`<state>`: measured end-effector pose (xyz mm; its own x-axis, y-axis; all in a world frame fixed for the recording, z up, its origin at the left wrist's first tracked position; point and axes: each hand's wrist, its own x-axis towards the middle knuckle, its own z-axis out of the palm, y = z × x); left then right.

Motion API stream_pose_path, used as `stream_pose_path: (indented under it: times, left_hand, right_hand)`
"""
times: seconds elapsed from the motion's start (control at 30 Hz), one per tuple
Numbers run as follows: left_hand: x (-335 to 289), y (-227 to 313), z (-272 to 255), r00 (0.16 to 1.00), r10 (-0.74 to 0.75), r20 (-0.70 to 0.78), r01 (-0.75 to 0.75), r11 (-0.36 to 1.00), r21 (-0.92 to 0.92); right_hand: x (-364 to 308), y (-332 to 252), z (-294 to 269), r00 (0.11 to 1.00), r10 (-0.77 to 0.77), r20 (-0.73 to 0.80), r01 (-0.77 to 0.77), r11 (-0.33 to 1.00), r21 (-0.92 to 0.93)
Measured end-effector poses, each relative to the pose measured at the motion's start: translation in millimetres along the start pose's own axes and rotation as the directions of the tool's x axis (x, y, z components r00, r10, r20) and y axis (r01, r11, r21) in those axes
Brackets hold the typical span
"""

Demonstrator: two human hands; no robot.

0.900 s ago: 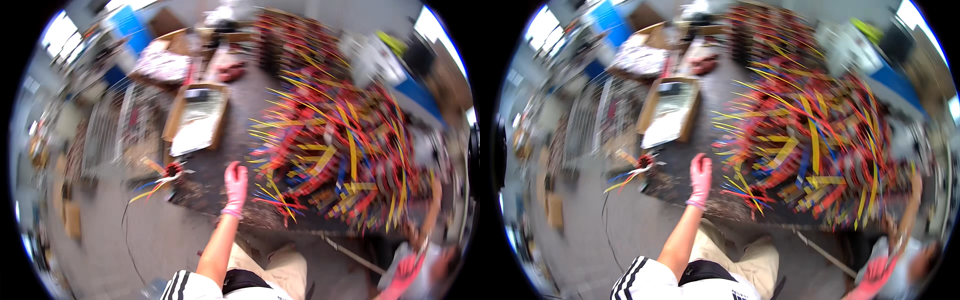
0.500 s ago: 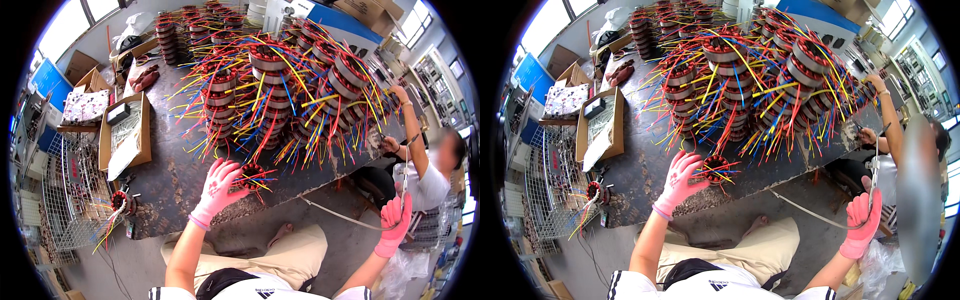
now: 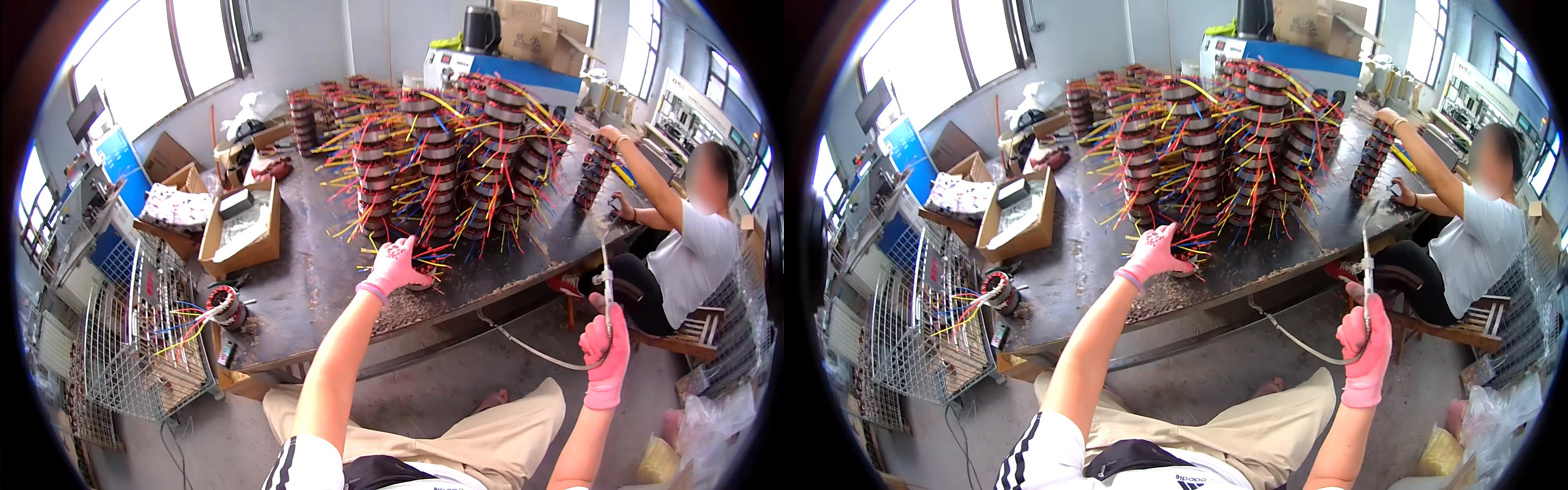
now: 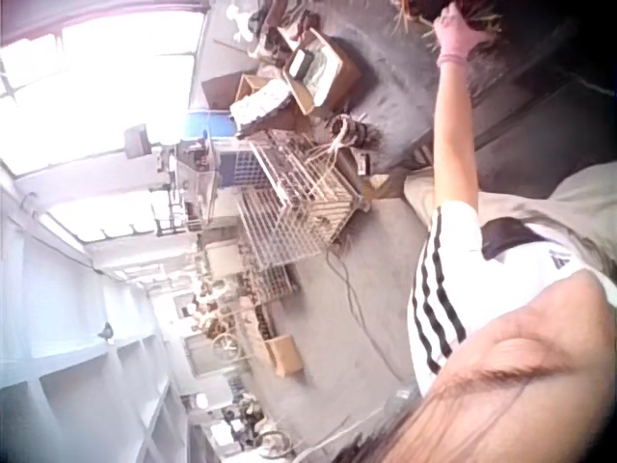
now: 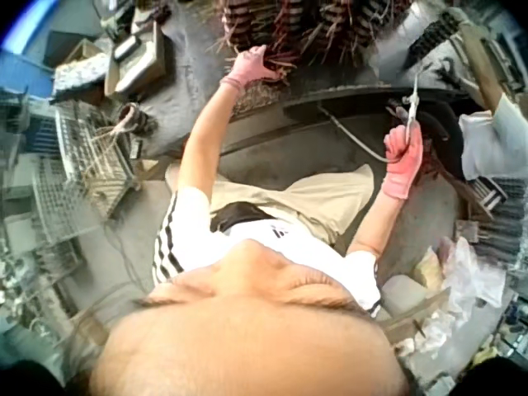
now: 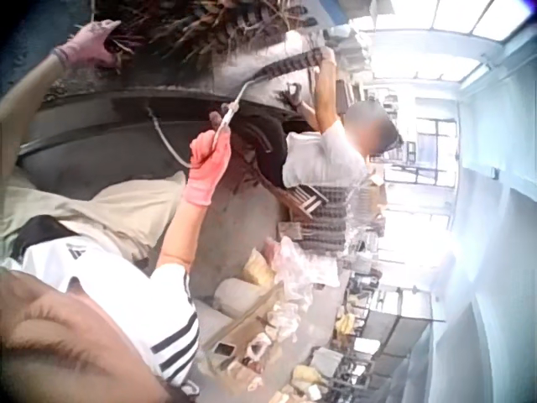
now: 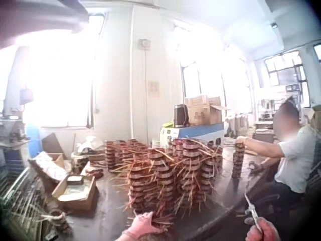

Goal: The person holds a wire component and uses a handheld torch to heat and fuse the insulation or heat-shrink tubing on the colored wires, repeating the process for multiple components.

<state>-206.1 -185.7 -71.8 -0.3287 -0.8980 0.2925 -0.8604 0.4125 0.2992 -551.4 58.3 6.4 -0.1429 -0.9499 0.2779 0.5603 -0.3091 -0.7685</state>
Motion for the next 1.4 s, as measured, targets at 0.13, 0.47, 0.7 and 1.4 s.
stream_pose_path:
  times: [0.13,0.47,0.7,1.4]
  left_hand:
    - [-40.4,-3.8,-8.3,0.994,-0.026,-0.109,0.013,0.993,-0.119]
    - [-174.2,-45.6,-42.5,0.967,-0.240,-0.085,0.243,0.970,0.027]
    - [-213.0,-82.2,-36.0,0.926,-0.374,-0.047,0.376,0.926,0.037]
    - [-201.9,-73.0,-9.6,0.975,-0.214,-0.054,0.216,0.975,0.046]
  right_hand:
    - [-35.4,0.3,9.5,0.997,0.022,-0.070,-0.030,0.991,-0.127]
    - [-78.4,47.6,27.2,0.944,0.325,0.055,-0.304,0.923,-0.237]
    - [-85.3,98.2,35.8,0.846,0.523,0.103,-0.481,0.833,-0.275]
    - [-62.4,167.8,63.8,0.693,0.713,0.106,-0.599,0.651,-0.466]
